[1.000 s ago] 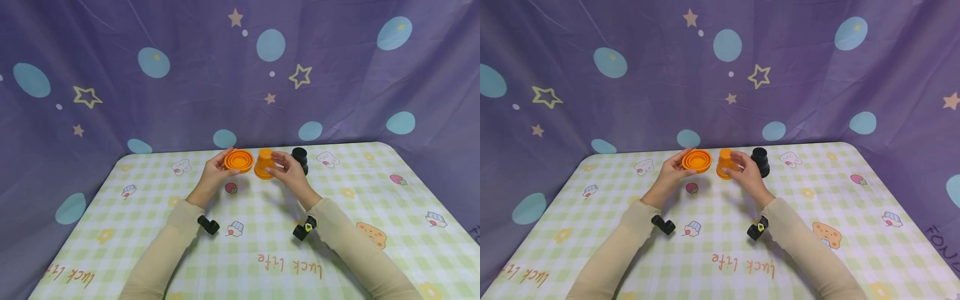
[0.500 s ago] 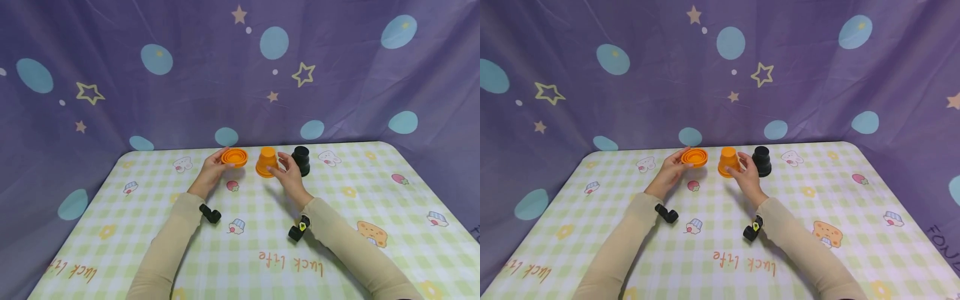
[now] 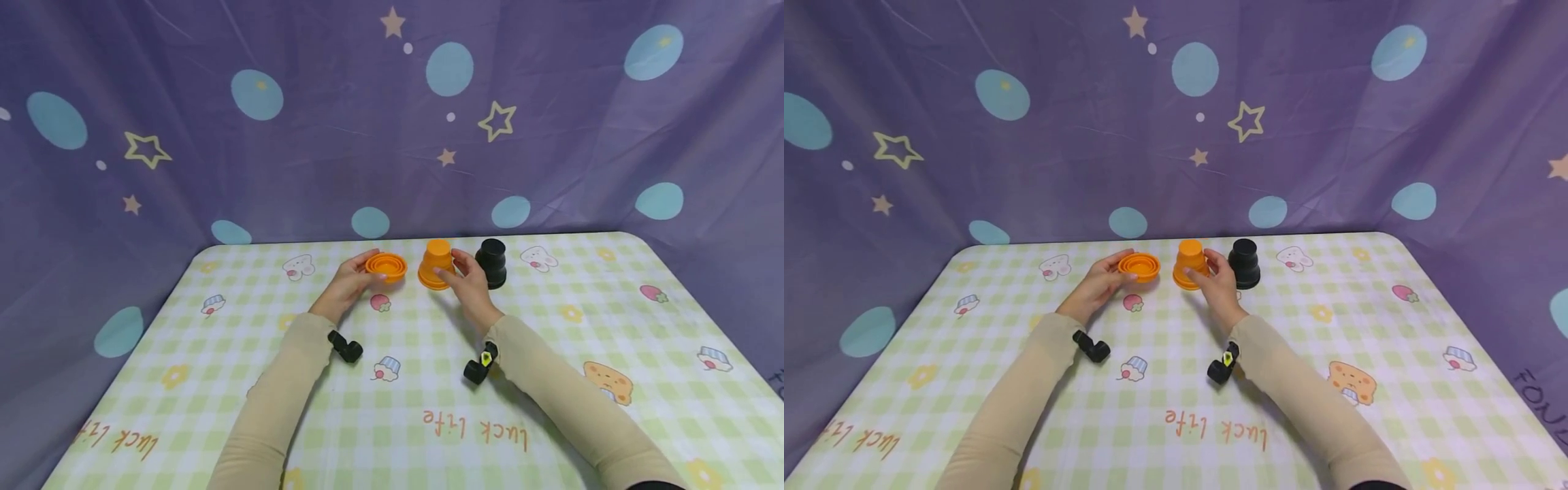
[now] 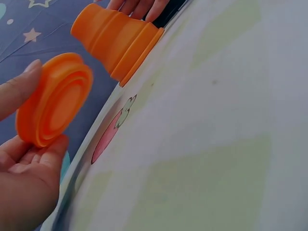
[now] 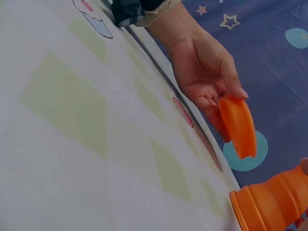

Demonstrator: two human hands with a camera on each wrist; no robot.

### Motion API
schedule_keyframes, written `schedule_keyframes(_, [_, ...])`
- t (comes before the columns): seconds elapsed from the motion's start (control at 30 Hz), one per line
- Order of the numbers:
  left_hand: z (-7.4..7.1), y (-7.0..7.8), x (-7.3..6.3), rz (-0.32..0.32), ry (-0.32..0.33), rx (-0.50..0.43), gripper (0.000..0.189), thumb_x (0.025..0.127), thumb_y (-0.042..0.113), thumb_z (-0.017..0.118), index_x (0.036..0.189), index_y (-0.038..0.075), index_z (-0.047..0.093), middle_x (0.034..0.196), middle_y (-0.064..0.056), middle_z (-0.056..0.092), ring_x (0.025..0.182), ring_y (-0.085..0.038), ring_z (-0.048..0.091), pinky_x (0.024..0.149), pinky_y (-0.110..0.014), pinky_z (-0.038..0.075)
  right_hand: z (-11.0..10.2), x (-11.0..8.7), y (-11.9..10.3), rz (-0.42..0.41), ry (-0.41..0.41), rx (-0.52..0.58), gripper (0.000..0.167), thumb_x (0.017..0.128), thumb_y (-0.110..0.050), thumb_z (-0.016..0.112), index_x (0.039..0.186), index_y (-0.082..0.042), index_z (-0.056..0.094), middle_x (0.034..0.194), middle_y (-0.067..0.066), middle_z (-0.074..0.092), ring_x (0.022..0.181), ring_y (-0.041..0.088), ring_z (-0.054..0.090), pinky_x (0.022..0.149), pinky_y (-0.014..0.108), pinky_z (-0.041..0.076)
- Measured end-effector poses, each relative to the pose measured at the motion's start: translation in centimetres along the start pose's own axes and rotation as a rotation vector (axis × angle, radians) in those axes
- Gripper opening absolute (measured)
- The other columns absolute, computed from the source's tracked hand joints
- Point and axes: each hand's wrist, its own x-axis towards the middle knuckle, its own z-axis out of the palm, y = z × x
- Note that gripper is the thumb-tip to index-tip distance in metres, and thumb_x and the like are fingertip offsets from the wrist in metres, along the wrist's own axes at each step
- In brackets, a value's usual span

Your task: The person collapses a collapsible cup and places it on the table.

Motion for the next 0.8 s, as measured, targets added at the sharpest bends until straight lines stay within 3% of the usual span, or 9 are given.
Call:
schedule_keyframes(0.1, [0.0,-0.2,0.0,-0.041,-0.007,0.04,0.07,0.081,-0.021,0.055,0.144,-0.001,0.034,0.148,-0.015,0.036,0.13,-0.025,0.039,0.082,-0.016,0.05,0.0,0.3,0.0,0.009,0.008,0.017,0.059,0.085,-0.007,0.069,0.137,-0.002,0.043,0.142,0.012,0.042,0.135,0.025,0.034,0.109,0.035,0.033])
schedule_keyframes(0.3, [-0.1,-0.7,0.3,-0.049,-0.006,0.074,0.07,0.08,-0.02,0.058,0.143,0.0,0.036,0.147,-0.015,0.038,0.128,-0.024,0.041,0.083,-0.018,0.05,0.0,1.2,0.3,0.016,0.015,0.017,0.059,0.083,-0.007,0.071,0.136,-0.003,0.045,0.142,0.012,0.043,0.135,0.024,0.034,0.11,0.036,0.032])
schedule_keyframes(0.8, [0.1,-0.9,0.4,-0.028,-0.03,0.239,0.075,0.077,-0.02,0.062,0.144,0.0,0.035,0.149,-0.012,0.035,0.135,-0.022,0.035,0.109,-0.032,0.031,0.2,2.2,0.9,0.076,0.02,0.013,0.06,0.081,-0.005,0.072,0.136,-0.007,0.048,0.134,0.01,0.051,0.12,0.024,0.047,0.106,0.034,0.037])
